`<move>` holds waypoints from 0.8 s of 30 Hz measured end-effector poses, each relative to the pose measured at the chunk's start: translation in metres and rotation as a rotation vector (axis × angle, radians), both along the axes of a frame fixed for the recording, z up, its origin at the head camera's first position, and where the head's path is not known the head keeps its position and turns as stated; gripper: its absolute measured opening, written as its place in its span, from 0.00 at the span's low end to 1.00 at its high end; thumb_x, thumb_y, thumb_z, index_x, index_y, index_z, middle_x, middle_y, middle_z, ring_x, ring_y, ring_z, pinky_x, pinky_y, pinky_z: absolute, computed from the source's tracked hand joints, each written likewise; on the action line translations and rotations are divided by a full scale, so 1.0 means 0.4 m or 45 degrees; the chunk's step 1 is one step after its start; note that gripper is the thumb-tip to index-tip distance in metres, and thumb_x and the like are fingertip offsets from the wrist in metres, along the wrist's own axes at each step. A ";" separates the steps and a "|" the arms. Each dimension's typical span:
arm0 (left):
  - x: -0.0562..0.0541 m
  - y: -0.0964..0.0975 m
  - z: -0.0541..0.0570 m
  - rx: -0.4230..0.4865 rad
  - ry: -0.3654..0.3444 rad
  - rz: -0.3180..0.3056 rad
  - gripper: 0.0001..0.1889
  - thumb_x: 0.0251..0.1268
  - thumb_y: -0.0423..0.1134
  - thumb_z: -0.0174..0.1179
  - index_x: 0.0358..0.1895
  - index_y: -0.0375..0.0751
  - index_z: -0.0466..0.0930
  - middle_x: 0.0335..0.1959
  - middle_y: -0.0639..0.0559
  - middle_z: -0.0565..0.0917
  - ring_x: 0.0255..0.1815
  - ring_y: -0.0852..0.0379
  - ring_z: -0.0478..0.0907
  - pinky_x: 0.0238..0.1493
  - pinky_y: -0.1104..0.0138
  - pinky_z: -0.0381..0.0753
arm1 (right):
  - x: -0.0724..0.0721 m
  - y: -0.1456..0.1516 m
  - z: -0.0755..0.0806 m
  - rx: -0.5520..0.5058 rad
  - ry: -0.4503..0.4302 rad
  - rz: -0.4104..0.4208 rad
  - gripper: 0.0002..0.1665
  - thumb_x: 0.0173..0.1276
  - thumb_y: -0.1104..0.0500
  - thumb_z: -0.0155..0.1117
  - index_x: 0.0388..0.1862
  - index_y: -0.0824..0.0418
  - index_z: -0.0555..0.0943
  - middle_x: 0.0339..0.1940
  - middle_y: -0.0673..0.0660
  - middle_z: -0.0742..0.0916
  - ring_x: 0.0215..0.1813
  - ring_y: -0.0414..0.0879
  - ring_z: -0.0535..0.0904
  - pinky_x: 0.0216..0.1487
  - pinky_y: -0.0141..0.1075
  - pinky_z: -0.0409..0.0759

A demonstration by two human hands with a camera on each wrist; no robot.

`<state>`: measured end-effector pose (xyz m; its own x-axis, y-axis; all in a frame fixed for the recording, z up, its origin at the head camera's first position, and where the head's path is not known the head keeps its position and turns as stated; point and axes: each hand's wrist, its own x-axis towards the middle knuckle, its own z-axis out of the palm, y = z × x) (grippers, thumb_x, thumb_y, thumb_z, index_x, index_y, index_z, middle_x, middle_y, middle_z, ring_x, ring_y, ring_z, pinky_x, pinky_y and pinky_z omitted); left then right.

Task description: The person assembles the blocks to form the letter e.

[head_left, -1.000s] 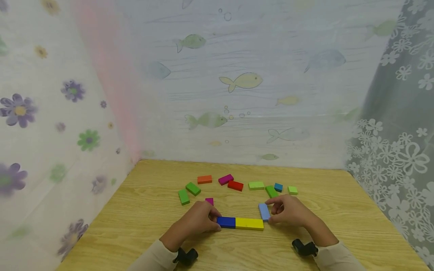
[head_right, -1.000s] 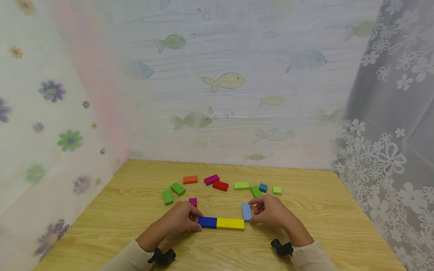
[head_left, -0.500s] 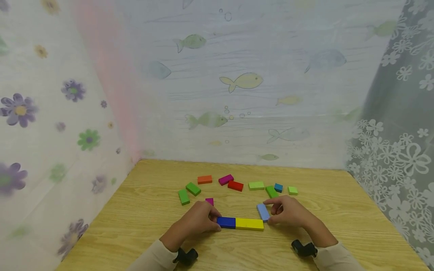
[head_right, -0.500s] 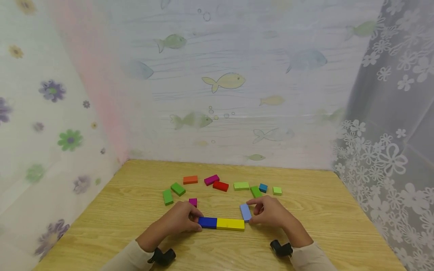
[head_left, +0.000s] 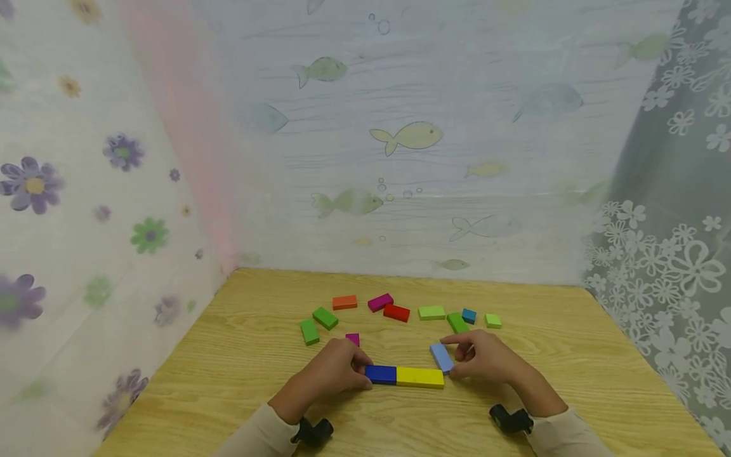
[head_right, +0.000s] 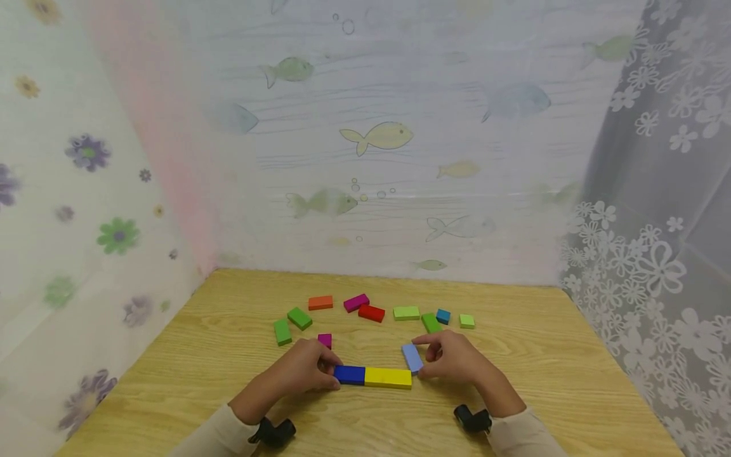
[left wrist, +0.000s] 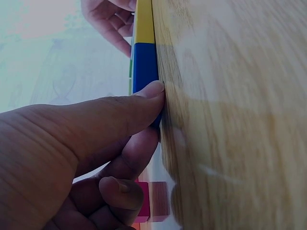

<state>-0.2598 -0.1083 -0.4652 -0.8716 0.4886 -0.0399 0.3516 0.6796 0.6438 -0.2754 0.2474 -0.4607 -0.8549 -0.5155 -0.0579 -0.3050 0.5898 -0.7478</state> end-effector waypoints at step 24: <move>-0.001 -0.001 -0.002 -0.003 -0.002 -0.010 0.16 0.54 0.42 0.80 0.47 0.45 0.93 0.24 0.62 0.82 0.30 0.63 0.75 0.34 0.70 0.76 | 0.000 0.001 -0.002 0.031 -0.008 -0.002 0.40 0.61 0.56 0.80 0.71 0.63 0.77 0.45 0.56 0.84 0.39 0.47 0.80 0.37 0.34 0.80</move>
<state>-0.2601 -0.1087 -0.4660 -0.8676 0.4954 -0.0424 0.3560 0.6784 0.6427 -0.2755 0.2479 -0.4613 -0.8554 -0.5124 -0.0758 -0.2994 0.6086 -0.7348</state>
